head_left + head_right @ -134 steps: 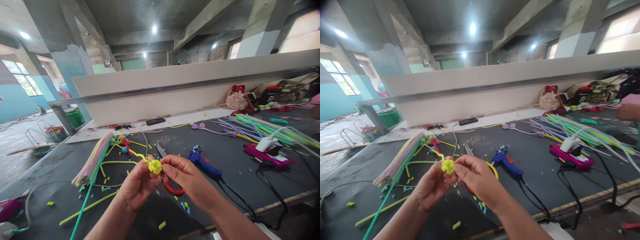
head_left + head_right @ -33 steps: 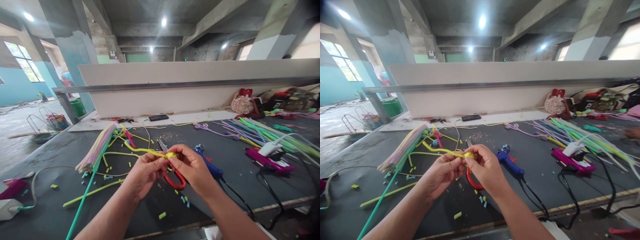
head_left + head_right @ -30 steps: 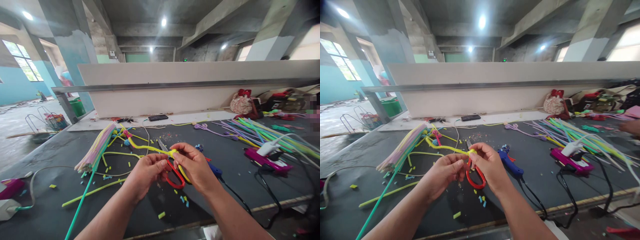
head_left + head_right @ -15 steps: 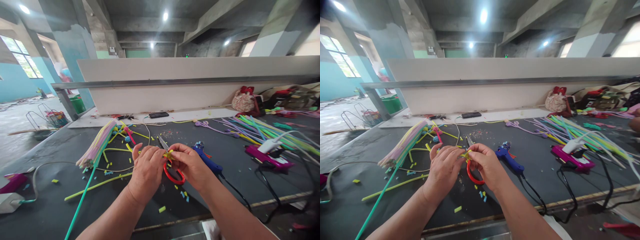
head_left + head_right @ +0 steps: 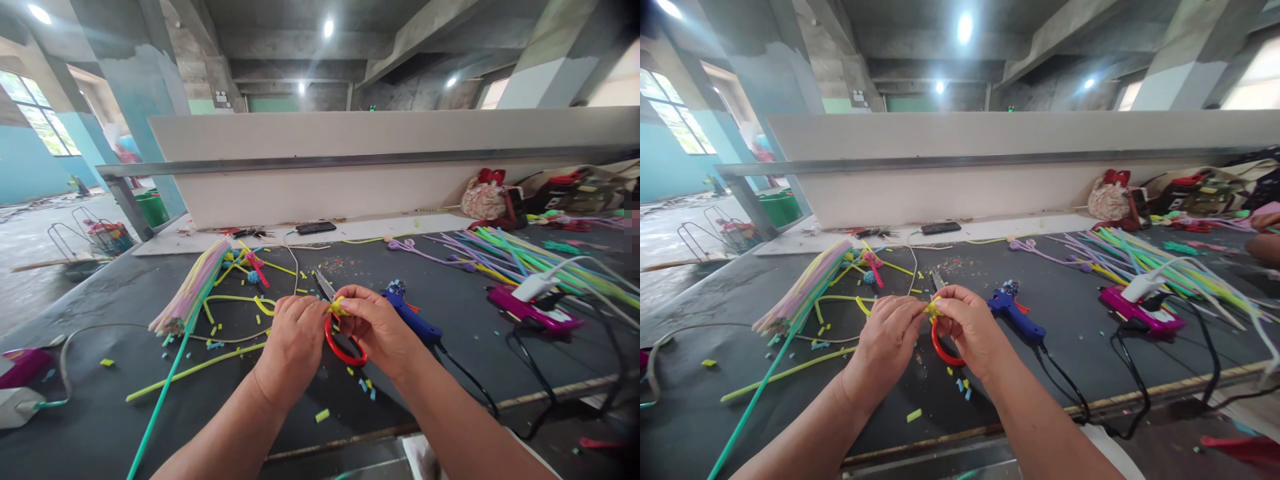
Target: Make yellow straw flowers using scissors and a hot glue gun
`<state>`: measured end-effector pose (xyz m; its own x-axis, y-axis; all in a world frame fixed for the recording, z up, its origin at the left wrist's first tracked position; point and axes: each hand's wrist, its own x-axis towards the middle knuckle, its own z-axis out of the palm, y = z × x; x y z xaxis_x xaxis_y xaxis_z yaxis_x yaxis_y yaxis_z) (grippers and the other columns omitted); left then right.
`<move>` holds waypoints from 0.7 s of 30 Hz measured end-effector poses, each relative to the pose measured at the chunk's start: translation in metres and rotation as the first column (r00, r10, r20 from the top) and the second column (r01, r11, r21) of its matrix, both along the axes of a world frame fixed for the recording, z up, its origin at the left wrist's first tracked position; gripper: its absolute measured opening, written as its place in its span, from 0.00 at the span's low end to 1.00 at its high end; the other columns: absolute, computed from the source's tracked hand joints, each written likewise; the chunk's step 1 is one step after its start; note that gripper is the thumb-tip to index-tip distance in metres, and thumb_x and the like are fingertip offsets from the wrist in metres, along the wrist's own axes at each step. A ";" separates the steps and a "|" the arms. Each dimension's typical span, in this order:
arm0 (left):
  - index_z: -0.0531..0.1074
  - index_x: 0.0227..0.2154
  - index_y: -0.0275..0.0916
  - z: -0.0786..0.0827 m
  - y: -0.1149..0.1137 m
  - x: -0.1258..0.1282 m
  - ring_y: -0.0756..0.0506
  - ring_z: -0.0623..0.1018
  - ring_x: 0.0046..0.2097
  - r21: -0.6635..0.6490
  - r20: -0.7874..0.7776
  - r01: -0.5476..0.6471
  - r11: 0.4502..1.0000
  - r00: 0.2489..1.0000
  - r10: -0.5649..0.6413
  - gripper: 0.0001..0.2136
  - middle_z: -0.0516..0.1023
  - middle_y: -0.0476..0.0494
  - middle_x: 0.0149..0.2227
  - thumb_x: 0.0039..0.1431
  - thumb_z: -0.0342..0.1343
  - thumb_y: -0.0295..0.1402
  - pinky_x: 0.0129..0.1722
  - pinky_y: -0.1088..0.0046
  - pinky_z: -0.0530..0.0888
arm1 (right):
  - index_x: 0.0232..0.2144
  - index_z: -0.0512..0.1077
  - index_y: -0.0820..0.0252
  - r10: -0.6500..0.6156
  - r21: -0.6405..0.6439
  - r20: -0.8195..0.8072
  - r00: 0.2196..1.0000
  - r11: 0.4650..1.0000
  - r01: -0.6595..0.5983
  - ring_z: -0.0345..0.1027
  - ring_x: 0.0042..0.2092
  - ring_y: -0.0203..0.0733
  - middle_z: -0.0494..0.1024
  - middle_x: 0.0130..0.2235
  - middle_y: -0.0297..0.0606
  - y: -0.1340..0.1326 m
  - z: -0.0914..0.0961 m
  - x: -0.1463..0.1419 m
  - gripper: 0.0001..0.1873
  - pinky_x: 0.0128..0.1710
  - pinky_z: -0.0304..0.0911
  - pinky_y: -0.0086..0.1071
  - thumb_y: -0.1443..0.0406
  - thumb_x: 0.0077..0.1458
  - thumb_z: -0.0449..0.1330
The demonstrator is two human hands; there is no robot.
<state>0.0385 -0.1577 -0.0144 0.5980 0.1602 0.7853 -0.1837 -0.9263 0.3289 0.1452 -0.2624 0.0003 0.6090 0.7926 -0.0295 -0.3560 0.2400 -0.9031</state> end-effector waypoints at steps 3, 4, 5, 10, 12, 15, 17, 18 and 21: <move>0.72 0.32 0.38 -0.002 0.001 0.000 0.46 0.74 0.36 0.097 0.016 -0.038 0.995 0.999 0.037 0.07 0.78 0.42 0.34 0.59 0.49 0.25 0.41 0.68 0.66 | 0.25 0.70 0.63 -0.001 0.011 -0.001 1.000 1.000 0.001 0.57 0.20 0.26 0.68 0.20 0.28 0.001 0.000 0.000 0.05 0.20 0.55 0.22 0.68 0.44 0.63; 0.71 0.32 0.38 -0.003 0.001 0.001 0.47 0.74 0.36 0.120 0.020 -0.048 0.992 0.999 0.046 0.07 0.78 0.43 0.34 0.59 0.49 0.25 0.40 0.68 0.66 | 0.25 0.70 0.63 -0.003 0.016 -0.007 1.000 1.000 0.003 0.57 0.20 0.26 0.68 0.20 0.28 0.001 0.000 -0.001 0.04 0.20 0.55 0.22 0.68 0.43 0.63; 0.71 0.32 0.37 -0.004 0.001 0.001 0.47 0.74 0.35 0.132 0.024 -0.055 0.990 0.998 0.052 0.06 0.78 0.43 0.33 0.59 0.49 0.25 0.40 0.68 0.66 | 0.24 0.70 0.63 -0.007 0.020 -0.016 1.000 1.000 0.007 0.57 0.20 0.26 0.67 0.19 0.28 0.001 0.000 -0.002 0.04 0.20 0.55 0.22 0.68 0.43 0.63; 0.70 0.34 0.38 -0.006 0.000 0.003 0.47 0.75 0.36 0.124 0.045 -0.092 0.988 0.995 0.087 0.06 0.78 0.44 0.33 0.59 0.49 0.24 0.40 0.68 0.68 | 0.24 0.71 0.63 -0.017 0.025 -0.055 0.998 1.000 0.018 0.56 0.20 0.26 0.67 0.19 0.28 0.002 0.001 -0.003 0.05 0.20 0.55 0.22 0.68 0.42 0.63; 0.70 0.39 0.38 -0.006 -0.001 0.003 0.46 0.75 0.39 0.119 0.020 -0.099 0.988 0.995 0.097 0.07 0.78 0.43 0.37 0.58 0.50 0.25 0.41 0.68 0.68 | 0.24 0.71 0.63 -0.024 0.022 -0.049 0.999 0.999 0.025 0.57 0.19 0.26 0.67 0.19 0.27 0.002 0.000 -0.002 0.05 0.20 0.55 0.22 0.68 0.42 0.64; 0.68 0.43 0.38 -0.006 -0.002 0.003 0.45 0.75 0.42 0.088 -0.018 -0.094 0.992 0.995 0.096 0.11 0.78 0.43 0.40 0.57 0.53 0.26 0.43 0.67 0.69 | 0.24 0.71 0.62 -0.024 0.003 -0.023 0.999 1.000 0.024 0.59 0.19 0.27 0.69 0.19 0.28 0.001 0.001 -0.001 0.05 0.20 0.55 0.22 0.67 0.42 0.64; 0.69 0.41 0.38 -0.006 -0.002 0.004 0.46 0.75 0.40 0.066 -0.023 -0.080 0.995 0.996 0.081 0.09 0.78 0.45 0.39 0.56 0.54 0.27 0.42 0.68 0.69 | 0.24 0.70 0.62 -0.016 -0.008 -0.011 1.000 1.000 0.016 0.59 0.19 0.27 0.69 0.19 0.28 0.001 0.002 -0.001 0.06 0.20 0.55 0.22 0.67 0.42 0.64; 0.70 0.40 0.39 -0.006 -0.001 0.004 0.47 0.75 0.39 0.058 -0.018 -0.077 0.995 0.997 0.078 0.08 0.78 0.46 0.37 0.57 0.54 0.27 0.42 0.68 0.69 | 0.23 0.70 0.63 -0.012 -0.013 -0.008 1.000 1.000 0.012 0.59 0.19 0.27 0.69 0.19 0.28 0.001 0.002 -0.002 0.06 0.20 0.55 0.22 0.67 0.42 0.64; 0.71 0.36 0.38 -0.007 0.001 0.005 0.48 0.76 0.36 0.036 0.007 -0.087 0.996 0.996 0.087 0.05 0.79 0.47 0.34 0.57 0.53 0.26 0.40 0.69 0.69 | 0.23 0.70 0.62 0.000 -0.032 -0.011 1.000 0.999 0.000 0.59 0.20 0.27 0.69 0.20 0.28 0.002 0.003 -0.004 0.06 0.20 0.55 0.23 0.67 0.41 0.64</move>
<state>0.0435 -0.1571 -0.0218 0.5786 0.1829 0.7948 -0.1039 -0.9501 0.2942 0.1414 -0.2606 0.0030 0.6087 0.7910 -0.0612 -0.3659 0.2114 -0.9063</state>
